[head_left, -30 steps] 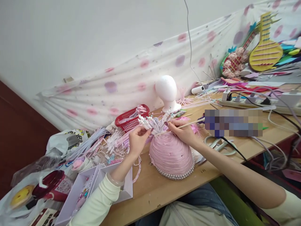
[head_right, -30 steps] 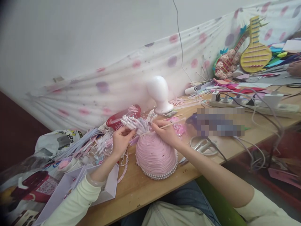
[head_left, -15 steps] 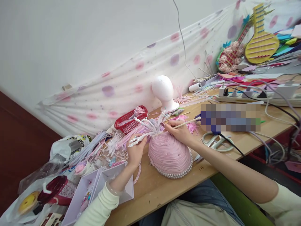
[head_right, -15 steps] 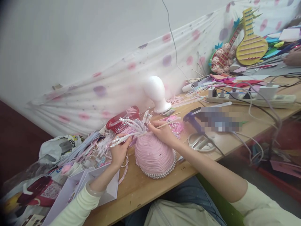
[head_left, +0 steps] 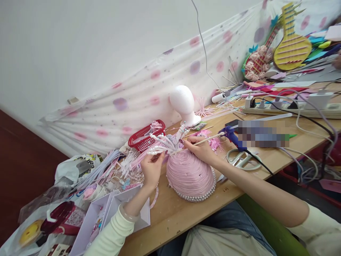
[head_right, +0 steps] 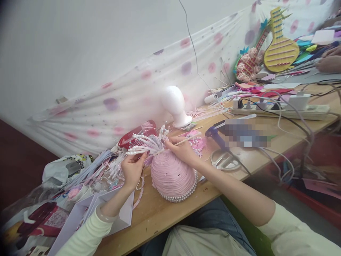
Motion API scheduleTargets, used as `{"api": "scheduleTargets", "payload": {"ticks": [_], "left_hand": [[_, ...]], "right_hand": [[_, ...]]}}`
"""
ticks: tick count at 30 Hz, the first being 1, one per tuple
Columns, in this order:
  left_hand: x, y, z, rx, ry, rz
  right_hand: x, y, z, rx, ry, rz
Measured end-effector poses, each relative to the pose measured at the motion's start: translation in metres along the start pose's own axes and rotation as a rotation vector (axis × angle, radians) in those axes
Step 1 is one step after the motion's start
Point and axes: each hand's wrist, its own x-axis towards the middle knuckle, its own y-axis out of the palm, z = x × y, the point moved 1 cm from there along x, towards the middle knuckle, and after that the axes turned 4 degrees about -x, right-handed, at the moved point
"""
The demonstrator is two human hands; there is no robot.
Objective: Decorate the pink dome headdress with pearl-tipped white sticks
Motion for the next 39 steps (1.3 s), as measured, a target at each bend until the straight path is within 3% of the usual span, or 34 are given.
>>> {"api": "scheduleTargets", "payload": {"ticks": [6, 9, 18, 28, 34, 39], "left_hand": [[0.002, 0.001, -0.005, 0.104, 0.228, 0.041], [0.005, 0.002, -0.008, 0.180, 0.271, 0.051], [0.023, 0.010, -0.006, 0.100, 0.106, 0.044], [0.021, 0.010, 0.010, -0.064, 0.001, 0.047], [0.018, 0.013, 0.009, -0.200, -0.048, 0.098], [0.014, 0.016, 0.009, -0.181, -0.040, 0.079]], "right_hand": [[0.000, 0.000, 0.001, 0.011, -0.015, 0.008], [-0.001, 0.000, 0.001, 0.008, -0.010, 0.009], [0.000, -0.001, 0.007, -0.002, -0.027, 0.013], [-0.001, -0.001, 0.007, -0.078, 0.011, -0.004], [-0.001, -0.002, 0.006, -0.155, 0.016, -0.023], [-0.003, -0.002, 0.008, -0.217, 0.024, -0.027]]}}
